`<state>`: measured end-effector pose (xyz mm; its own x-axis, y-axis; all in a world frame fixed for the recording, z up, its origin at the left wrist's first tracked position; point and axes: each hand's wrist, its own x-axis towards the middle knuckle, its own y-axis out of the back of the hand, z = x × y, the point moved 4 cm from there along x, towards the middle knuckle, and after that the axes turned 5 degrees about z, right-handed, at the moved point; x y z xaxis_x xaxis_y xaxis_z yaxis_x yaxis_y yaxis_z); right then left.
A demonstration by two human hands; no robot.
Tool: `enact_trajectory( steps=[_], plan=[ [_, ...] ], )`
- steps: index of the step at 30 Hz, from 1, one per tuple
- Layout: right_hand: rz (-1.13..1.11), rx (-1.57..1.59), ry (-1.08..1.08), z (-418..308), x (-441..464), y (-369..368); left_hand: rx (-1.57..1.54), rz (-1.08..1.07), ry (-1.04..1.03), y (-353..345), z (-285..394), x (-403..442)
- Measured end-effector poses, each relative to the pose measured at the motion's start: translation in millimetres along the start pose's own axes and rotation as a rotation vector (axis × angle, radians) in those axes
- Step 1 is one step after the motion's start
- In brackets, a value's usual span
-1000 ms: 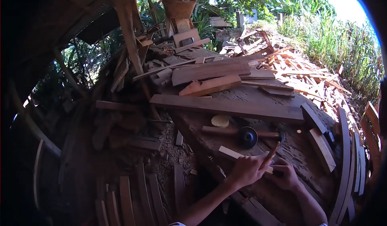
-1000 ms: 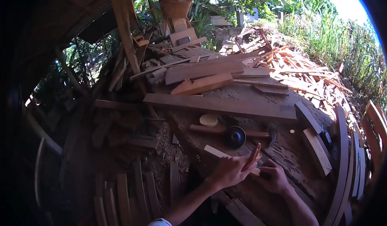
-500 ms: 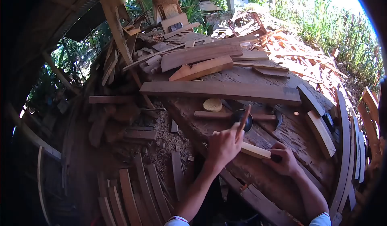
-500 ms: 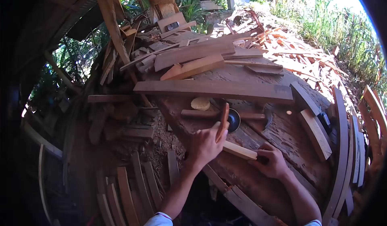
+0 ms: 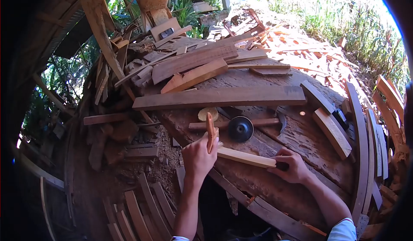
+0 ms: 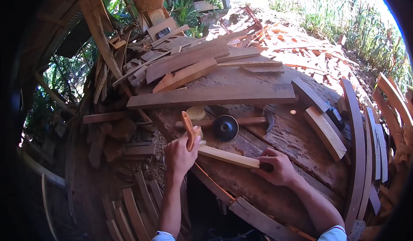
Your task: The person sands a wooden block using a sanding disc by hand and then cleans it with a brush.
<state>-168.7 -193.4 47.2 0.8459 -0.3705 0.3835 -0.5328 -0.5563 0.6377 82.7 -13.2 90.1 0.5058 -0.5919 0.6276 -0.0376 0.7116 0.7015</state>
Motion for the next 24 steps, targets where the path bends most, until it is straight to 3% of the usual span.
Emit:
enact_trajectory(
  steps=[3,5,8,10,12,18,20,24],
  plan=[
    [-0.016,0.003,-0.033,0,0,0,-0.031,-0.189,-0.006,-24,45,-16],
    [-0.006,-0.001,0.007,3,-1,-1,-0.241,-0.174,-0.157,-34,92,-29],
    [0.029,-0.027,0.089,8,-2,-3,-0.404,-0.231,-0.154,-50,122,-37],
    [0.046,-0.036,0.131,6,-3,-1,-0.382,-0.24,-0.151,-51,114,-36],
    [-0.003,0.001,0.026,2,-2,1,-0.349,-0.26,-0.155,-47,94,-33],
    [-0.008,-0.006,-0.013,-2,0,3,-0.105,0.07,0.02,-9,6,-15],
    [-0.002,0.006,-0.019,-3,-1,0,0.024,-0.031,-0.062,-8,26,-17],
    [-0.017,0.0,0.001,2,-2,0,-0.252,-0.128,-0.211,-29,92,-37]
  ],
)
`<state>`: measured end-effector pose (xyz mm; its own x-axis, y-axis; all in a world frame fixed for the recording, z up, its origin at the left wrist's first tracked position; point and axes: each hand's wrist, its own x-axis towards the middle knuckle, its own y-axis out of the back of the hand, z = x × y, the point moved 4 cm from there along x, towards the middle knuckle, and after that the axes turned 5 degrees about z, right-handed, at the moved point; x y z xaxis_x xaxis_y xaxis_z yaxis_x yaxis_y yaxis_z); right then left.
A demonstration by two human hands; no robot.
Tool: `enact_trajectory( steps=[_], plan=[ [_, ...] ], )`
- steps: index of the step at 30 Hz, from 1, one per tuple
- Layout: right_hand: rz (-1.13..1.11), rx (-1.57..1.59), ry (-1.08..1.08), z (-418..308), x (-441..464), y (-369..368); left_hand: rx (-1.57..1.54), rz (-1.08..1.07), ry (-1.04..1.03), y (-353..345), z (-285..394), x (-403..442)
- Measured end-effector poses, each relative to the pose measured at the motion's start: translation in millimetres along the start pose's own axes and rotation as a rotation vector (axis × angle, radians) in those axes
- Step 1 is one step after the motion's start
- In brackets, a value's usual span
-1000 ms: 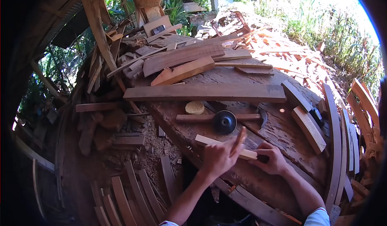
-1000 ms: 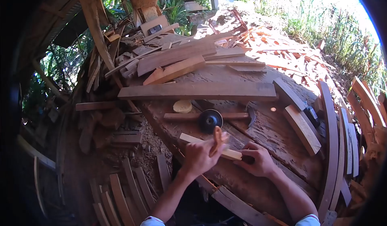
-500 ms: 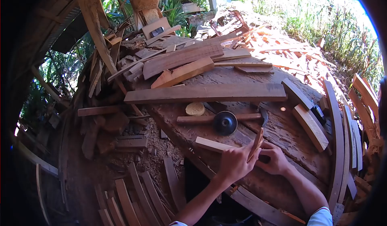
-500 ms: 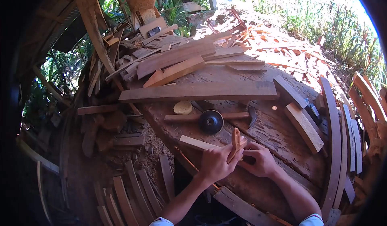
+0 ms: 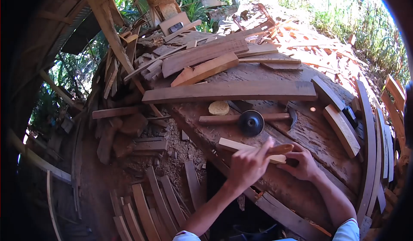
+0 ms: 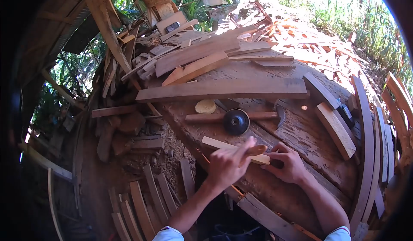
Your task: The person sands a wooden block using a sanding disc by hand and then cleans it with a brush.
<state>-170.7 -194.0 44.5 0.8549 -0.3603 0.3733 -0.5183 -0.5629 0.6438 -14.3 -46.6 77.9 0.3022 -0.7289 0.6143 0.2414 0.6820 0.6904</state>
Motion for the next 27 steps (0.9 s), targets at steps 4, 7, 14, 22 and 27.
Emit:
enact_trajectory(
  steps=[4,7,14,22,27],
  plan=[
    [0.029,-0.001,0.044,8,-1,-5,-0.252,-0.002,0.118,-21,22,3],
    [0.029,-0.017,0.049,3,-2,0,-0.145,-0.034,0.054,-19,9,0],
    [-0.004,-0.004,-0.055,-2,0,0,0.21,0.136,0.116,36,-83,-3],
    [0.002,-0.023,0.046,7,-3,-4,-0.176,0.009,0.0,-22,13,-5],
    [-0.007,-0.047,0.046,-2,0,1,-0.225,0.023,-0.013,-21,4,0]
  ],
)
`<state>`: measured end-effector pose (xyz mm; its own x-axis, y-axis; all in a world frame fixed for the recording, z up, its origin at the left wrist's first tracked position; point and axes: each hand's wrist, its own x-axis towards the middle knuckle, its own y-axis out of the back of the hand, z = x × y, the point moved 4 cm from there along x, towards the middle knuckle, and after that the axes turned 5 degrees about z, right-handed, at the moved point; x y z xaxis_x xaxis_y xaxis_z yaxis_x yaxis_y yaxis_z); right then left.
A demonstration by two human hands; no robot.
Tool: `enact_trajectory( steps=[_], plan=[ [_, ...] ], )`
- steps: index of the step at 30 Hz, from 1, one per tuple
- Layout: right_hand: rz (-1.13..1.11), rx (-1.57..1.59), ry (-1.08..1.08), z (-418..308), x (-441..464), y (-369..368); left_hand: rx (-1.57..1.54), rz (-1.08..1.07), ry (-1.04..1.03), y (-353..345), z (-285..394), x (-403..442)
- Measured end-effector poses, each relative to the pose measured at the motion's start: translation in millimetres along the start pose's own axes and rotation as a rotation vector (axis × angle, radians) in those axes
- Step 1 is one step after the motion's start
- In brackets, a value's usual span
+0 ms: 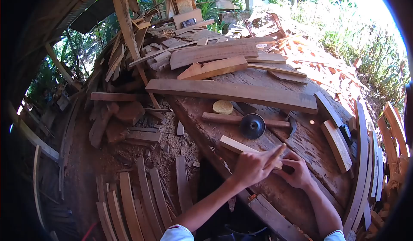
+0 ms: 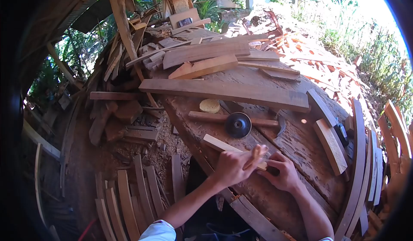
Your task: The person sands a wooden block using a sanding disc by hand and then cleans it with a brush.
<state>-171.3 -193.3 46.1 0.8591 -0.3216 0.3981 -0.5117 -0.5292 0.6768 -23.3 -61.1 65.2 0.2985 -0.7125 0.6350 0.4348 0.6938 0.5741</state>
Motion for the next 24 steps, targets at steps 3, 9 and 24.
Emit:
enact_trajectory(
  steps=[3,9,24],
  plan=[
    [-0.025,0.025,-0.096,-4,1,0,0.178,0.004,0.087,39,-31,3],
    [-0.038,0.042,-0.131,-5,3,0,0.425,0.129,0.255,75,-77,1],
    [-0.018,0.027,-0.07,-2,4,1,0.321,0.02,0.117,50,-42,-4]
  ],
)
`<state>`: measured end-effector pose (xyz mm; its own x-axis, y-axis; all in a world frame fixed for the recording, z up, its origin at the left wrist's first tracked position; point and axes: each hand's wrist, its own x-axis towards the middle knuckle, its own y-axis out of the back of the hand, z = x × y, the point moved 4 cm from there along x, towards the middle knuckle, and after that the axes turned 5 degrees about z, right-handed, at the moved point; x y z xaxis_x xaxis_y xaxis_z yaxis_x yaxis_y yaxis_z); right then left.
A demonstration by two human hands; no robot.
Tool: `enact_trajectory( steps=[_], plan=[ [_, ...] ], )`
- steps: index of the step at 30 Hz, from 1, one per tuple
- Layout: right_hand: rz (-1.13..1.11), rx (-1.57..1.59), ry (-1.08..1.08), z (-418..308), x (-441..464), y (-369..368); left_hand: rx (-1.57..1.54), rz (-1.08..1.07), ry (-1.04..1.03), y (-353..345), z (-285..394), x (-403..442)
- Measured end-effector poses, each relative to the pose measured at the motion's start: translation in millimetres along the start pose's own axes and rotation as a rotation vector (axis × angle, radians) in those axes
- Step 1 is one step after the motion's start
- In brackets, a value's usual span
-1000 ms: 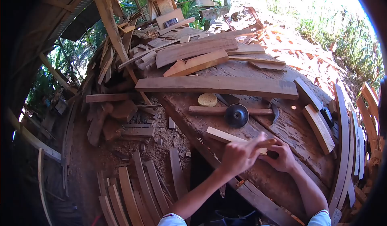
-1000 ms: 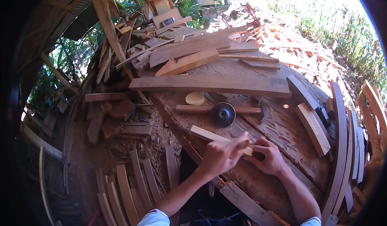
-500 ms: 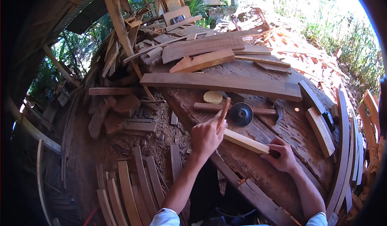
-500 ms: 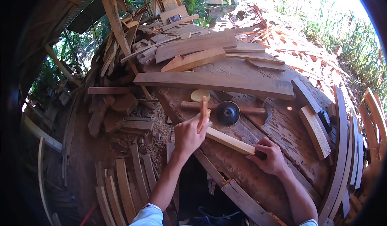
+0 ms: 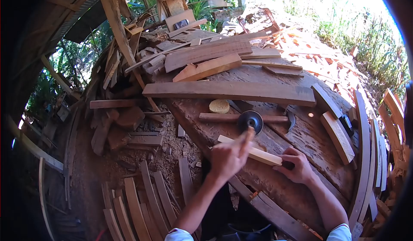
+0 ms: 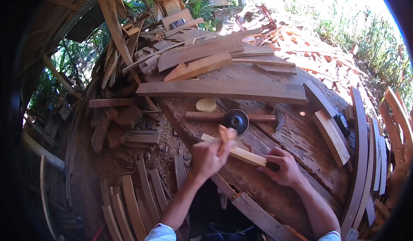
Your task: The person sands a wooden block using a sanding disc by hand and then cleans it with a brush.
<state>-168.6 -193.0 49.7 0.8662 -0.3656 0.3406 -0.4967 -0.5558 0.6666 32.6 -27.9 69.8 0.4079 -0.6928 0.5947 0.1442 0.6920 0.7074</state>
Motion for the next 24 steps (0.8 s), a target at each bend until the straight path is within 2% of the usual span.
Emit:
enact_trajectory(
  steps=[1,3,6,9,11,12,15,21,23,24],
  plan=[
    [0.012,0.001,0.022,1,0,-1,0.08,0.001,0.073,6,-23,-1],
    [0.026,0.013,0.032,0,-4,-3,0.097,0.153,0.117,28,-48,6],
    [0.01,0.024,-0.007,-1,-1,-2,0.16,0.122,0.16,21,-45,9],
    [0.008,0.026,-0.001,-2,0,-2,0.062,0.025,0.021,-4,12,4],
    [0.041,0.006,0.072,2,-1,-2,-0.175,-0.038,-0.086,-26,49,-4],
    [0.072,-0.009,0.138,2,-2,-2,-0.24,-0.07,-0.101,-31,65,-6],
    [0.03,-0.02,0.119,9,-4,-4,-0.275,-0.044,-0.061,-38,69,-3],
    [0.008,0.009,0.006,1,-2,-1,-0.035,0.066,0.132,8,-19,0],
    [0.01,0.02,-0.001,0,-3,-3,0.002,0.23,0.148,25,-42,4],
    [0.015,0.011,-0.001,0,-2,-3,0.007,0.224,0.147,25,-46,4]
  ],
)
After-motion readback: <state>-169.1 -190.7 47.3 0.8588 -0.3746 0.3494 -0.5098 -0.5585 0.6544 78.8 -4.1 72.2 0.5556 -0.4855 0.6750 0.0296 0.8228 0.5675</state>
